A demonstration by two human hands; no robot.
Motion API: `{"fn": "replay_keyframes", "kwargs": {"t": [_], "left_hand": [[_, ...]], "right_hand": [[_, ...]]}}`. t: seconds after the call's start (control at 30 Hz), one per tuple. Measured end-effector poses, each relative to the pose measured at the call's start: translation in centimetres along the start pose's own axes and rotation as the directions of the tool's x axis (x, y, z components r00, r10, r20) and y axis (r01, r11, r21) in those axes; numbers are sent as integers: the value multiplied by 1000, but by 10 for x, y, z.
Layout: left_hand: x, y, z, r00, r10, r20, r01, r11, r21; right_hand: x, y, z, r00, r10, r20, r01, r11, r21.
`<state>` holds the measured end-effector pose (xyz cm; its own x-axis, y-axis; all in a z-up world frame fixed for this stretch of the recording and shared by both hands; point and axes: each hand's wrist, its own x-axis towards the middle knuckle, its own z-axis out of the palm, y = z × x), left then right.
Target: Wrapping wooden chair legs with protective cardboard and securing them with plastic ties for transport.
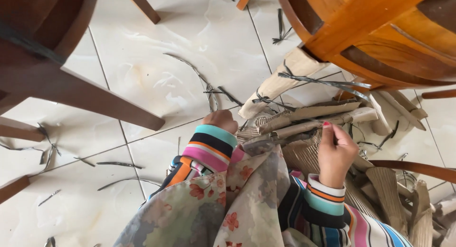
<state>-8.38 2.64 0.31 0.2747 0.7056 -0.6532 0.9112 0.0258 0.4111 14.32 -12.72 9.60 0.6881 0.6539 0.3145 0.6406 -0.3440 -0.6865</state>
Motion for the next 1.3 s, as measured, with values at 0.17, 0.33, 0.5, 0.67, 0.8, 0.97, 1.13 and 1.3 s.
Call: {"fn": "replay_keyframes", "kwargs": {"t": [0.17, 0.33, 0.5, 0.67, 0.8, 0.97, 1.13, 1.3], "left_hand": [[32, -9, 17, 999, -14, -40, 12, 999, -40], [32, -1, -6, 986, 116, -117, -128, 986, -103], [25, 15, -30, 749, 460, -476, -630, 717, -298], [59, 21, -22, 616, 651, -443, -787, 489, -376], [101, 10, 8, 771, 623, -132, -581, 603, -547], [84, 10, -17, 786, 587, -191, -594, 636, -493], [86, -3, -14, 837, 536, -112, -511, 691, -512], [100, -16, -5, 827, 462, -321, -560, 732, -389]], "right_hand": [[9, 15, 34, 989, 115, -90, -93, 972, 214], [20, 8, 74, 888, 400, 226, -458, 726, 513], [43, -18, 87, 729, 351, 588, -685, 380, 622], [65, 34, 133, 620, 204, 758, -782, 244, 574], [68, 32, 146, 555, 190, 810, -817, 304, 489], [50, 37, 157, 561, 373, 739, -811, 425, 402], [25, 35, 167, 561, 440, 701, -785, 553, 281], [38, 37, 162, 712, 486, 507, -668, 692, 275]]}}
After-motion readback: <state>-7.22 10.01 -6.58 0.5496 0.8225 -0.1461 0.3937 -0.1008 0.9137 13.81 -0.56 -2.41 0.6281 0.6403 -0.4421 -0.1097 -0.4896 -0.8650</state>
